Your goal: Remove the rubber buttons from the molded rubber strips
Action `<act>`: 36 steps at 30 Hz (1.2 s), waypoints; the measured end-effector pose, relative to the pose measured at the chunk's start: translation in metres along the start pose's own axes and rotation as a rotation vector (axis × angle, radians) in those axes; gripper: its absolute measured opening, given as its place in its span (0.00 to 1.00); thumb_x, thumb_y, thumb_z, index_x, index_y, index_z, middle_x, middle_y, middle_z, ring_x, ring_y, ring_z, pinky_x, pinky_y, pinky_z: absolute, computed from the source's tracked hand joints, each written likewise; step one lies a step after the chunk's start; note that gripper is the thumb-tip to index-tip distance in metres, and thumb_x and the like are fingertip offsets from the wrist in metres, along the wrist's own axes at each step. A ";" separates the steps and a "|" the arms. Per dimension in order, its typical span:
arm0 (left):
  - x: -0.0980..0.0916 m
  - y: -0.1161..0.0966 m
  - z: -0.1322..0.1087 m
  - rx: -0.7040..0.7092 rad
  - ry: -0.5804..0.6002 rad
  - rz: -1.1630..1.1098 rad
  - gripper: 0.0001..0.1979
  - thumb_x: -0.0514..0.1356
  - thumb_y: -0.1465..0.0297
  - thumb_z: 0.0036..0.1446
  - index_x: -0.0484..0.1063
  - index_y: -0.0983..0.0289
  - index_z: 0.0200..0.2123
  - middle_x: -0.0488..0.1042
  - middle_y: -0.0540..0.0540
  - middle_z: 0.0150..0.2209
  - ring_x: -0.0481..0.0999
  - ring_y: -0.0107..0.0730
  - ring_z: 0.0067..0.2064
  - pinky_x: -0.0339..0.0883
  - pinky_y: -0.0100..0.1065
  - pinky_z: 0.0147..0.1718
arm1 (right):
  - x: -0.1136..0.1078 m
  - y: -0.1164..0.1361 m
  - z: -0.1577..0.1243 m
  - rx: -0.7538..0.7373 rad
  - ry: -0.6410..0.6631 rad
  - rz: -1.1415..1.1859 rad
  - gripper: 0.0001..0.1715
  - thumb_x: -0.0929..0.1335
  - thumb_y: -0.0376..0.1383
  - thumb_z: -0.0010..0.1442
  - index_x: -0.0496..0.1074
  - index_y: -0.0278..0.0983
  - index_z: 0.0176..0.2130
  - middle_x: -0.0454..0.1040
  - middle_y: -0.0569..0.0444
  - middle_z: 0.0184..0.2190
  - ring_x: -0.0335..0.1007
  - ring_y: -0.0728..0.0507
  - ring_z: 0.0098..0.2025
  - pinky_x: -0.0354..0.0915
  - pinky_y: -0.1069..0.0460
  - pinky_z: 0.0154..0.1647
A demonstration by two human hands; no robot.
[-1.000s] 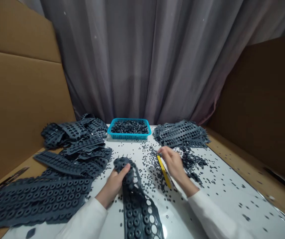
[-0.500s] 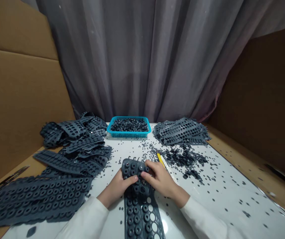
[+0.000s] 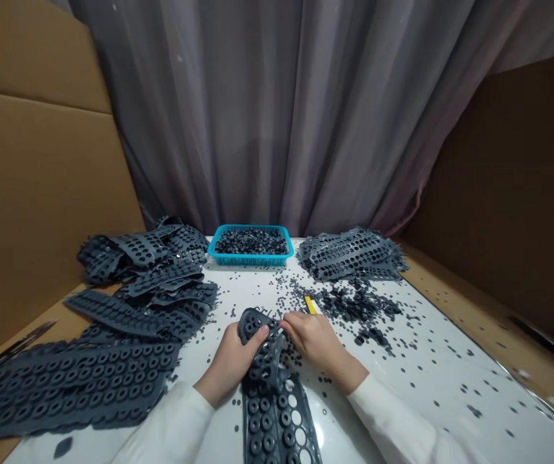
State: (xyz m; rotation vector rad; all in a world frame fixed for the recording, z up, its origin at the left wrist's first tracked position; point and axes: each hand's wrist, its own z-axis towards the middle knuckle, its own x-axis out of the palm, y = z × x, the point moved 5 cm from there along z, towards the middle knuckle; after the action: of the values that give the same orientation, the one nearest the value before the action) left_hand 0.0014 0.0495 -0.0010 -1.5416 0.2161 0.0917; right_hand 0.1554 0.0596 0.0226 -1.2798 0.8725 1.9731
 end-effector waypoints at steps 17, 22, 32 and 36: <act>-0.002 -0.012 0.002 0.087 -0.153 0.037 0.15 0.59 0.58 0.51 0.72 0.66 0.26 0.77 0.56 0.26 0.74 0.39 0.31 0.65 0.31 0.30 | -0.010 -0.004 0.010 0.278 -0.103 -0.045 0.23 0.53 0.41 0.67 0.65 0.38 0.27 0.73 0.52 0.23 0.68 0.46 0.25 0.46 0.53 0.25; -0.006 -0.017 0.002 0.108 -0.234 0.073 0.15 0.59 0.59 0.51 0.71 0.65 0.23 0.75 0.55 0.23 0.72 0.38 0.28 0.64 0.32 0.29 | -0.010 -0.002 0.020 0.293 -0.090 -0.064 0.22 0.54 0.41 0.67 0.67 0.38 0.29 0.75 0.51 0.24 0.69 0.46 0.25 0.46 0.53 0.24; -0.011 -0.017 0.004 0.175 -0.287 0.098 0.14 0.59 0.60 0.52 0.73 0.65 0.25 0.75 0.54 0.24 0.72 0.39 0.28 0.64 0.32 0.31 | -0.002 0.001 0.037 0.320 -0.081 -0.099 0.22 0.55 0.41 0.67 0.69 0.38 0.30 0.77 0.50 0.27 0.70 0.46 0.26 0.48 0.53 0.25; -0.012 -0.016 0.003 0.167 -0.298 0.102 0.14 0.59 0.59 0.52 0.72 0.64 0.24 0.74 0.54 0.22 0.71 0.38 0.27 0.63 0.32 0.29 | -0.003 0.003 0.038 0.297 -0.063 -0.026 0.22 0.55 0.41 0.67 0.69 0.38 0.29 0.75 0.50 0.27 0.70 0.46 0.28 0.50 0.54 0.27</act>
State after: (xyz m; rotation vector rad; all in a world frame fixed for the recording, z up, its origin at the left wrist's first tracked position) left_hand -0.0068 0.0534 0.0169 -1.3315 0.0634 0.3726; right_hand 0.1345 0.0874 0.0380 -1.0471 1.0656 1.7740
